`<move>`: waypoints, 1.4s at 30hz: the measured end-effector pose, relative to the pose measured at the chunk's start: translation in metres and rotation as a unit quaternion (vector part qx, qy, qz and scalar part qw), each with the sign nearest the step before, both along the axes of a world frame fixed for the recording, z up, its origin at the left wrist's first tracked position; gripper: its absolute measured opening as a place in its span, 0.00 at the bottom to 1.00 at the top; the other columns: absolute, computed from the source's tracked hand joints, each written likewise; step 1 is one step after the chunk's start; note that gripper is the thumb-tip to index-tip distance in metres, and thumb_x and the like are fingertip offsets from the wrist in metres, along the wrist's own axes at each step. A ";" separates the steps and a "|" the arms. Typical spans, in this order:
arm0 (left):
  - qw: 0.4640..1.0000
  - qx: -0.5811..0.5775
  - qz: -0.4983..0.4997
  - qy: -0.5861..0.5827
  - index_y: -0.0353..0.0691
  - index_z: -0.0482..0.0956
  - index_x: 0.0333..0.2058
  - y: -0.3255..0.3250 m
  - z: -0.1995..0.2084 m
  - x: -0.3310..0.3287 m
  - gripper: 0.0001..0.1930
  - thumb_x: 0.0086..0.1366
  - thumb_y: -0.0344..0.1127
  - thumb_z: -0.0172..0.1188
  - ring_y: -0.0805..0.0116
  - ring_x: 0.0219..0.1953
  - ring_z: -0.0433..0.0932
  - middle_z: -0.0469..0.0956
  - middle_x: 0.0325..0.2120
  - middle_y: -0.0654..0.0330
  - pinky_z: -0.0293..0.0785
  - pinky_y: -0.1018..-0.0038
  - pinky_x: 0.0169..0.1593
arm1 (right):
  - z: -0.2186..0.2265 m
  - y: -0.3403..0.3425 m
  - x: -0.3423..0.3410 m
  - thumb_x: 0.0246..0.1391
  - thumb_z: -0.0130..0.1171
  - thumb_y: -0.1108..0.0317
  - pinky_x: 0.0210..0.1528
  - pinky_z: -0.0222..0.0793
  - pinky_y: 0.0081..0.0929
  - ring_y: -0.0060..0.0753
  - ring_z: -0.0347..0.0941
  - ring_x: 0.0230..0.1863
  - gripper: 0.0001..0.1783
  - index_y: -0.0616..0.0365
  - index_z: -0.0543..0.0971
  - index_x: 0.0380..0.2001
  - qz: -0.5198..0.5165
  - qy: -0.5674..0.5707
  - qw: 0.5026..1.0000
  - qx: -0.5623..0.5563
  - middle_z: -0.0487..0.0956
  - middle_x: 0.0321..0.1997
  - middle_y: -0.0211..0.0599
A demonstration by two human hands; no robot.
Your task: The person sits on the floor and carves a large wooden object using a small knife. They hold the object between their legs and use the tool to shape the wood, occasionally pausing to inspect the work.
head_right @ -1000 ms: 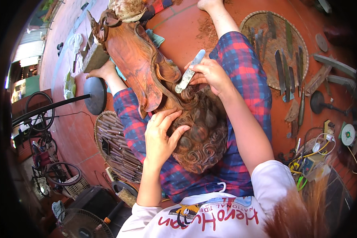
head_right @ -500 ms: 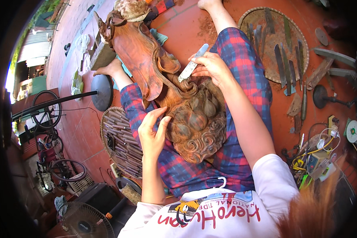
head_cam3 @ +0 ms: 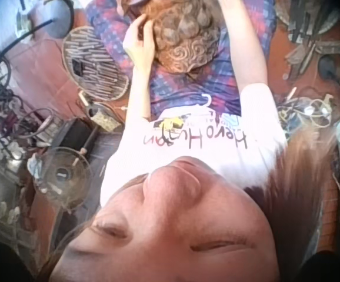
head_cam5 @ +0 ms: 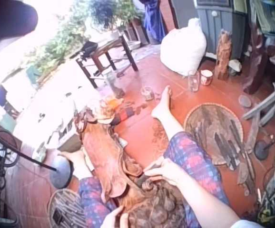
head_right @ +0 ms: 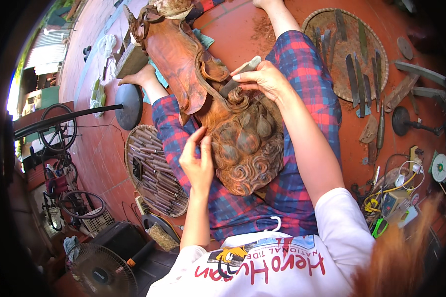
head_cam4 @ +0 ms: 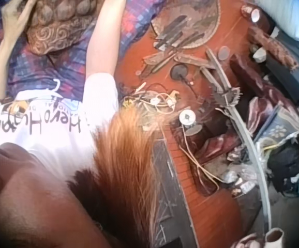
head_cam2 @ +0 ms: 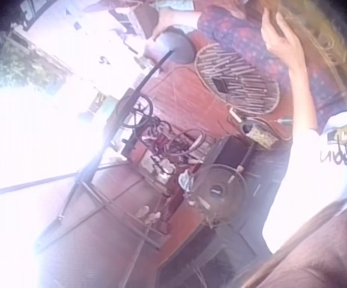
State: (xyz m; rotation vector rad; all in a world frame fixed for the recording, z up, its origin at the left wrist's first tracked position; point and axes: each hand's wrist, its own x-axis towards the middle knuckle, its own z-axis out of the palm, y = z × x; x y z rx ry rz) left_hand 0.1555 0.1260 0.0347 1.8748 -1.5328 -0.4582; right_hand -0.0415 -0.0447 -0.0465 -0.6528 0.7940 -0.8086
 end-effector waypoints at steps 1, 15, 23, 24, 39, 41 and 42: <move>0.999 0.003 0.023 0.031 0.35 0.81 0.42 -0.006 0.004 0.003 0.12 0.60 0.31 0.66 0.57 0.43 0.80 0.82 0.39 0.52 0.74 0.67 0.50 | -0.001 0.000 0.002 0.52 0.66 0.72 0.30 0.75 0.14 0.19 0.78 0.28 0.09 0.62 0.82 0.38 0.013 0.000 1.000 -0.017 0.82 0.32 0.32; 0.975 -0.091 -0.073 -0.187 0.40 0.78 0.49 -0.102 0.000 0.009 0.37 0.38 0.43 0.79 0.56 0.53 0.75 0.77 0.51 0.57 0.72 0.64 0.55 | 0.001 0.001 0.007 0.52 0.67 0.71 0.30 0.67 0.15 0.15 0.74 0.28 0.07 0.59 0.84 0.35 0.034 0.012 0.980 -0.194 0.82 0.29 0.28; 0.964 -0.137 -0.113 -0.197 0.41 0.77 0.50 -0.098 -0.003 0.010 0.34 0.41 0.39 0.78 0.56 0.52 0.75 0.77 0.49 0.57 0.72 0.65 0.55 | -0.005 0.001 0.001 0.53 0.65 0.73 0.40 0.71 0.17 0.18 0.77 0.35 0.06 0.60 0.84 0.36 0.049 -0.011 0.979 -0.195 0.84 0.34 0.31; 0.964 -0.134 -0.115 -0.197 0.41 0.77 0.50 -0.098 0.000 0.010 0.34 0.41 0.39 0.78 0.55 0.52 0.75 0.77 0.49 0.57 0.71 0.65 0.55 | -0.003 0.000 0.001 0.53 0.65 0.73 0.40 0.71 0.17 0.18 0.77 0.36 0.06 0.61 0.84 0.36 0.051 -0.006 0.979 -0.199 0.84 0.34 0.31; 0.974 -0.153 -0.088 -0.146 0.40 0.77 0.49 -0.103 -0.010 0.011 0.35 0.39 0.39 0.79 0.55 0.52 0.74 0.78 0.48 0.56 0.68 0.63 0.57 | -0.003 0.000 0.006 0.55 0.64 0.74 0.41 0.69 0.16 0.16 0.74 0.36 0.04 0.59 0.82 0.35 0.006 -0.004 0.968 -0.251 0.81 0.34 0.26; 0.975 -0.145 -0.085 -0.144 0.41 0.77 0.50 -0.102 -0.013 0.015 0.37 0.38 0.40 0.80 0.55 0.53 0.74 0.77 0.49 0.56 0.67 0.63 0.58 | -0.004 0.004 0.009 0.55 0.64 0.74 0.41 0.69 0.17 0.16 0.74 0.37 0.04 0.59 0.82 0.35 -0.015 -0.010 0.966 -0.256 0.81 0.33 0.26; 0.974 -0.145 -0.096 -0.142 0.41 0.77 0.50 -0.102 -0.012 0.017 0.37 0.37 0.40 0.80 0.55 0.52 0.73 0.77 0.50 0.56 0.68 0.63 0.57 | -0.004 0.004 0.007 0.55 0.64 0.73 0.40 0.69 0.17 0.16 0.75 0.36 0.04 0.59 0.83 0.35 -0.002 -0.002 0.971 -0.238 0.81 0.33 0.26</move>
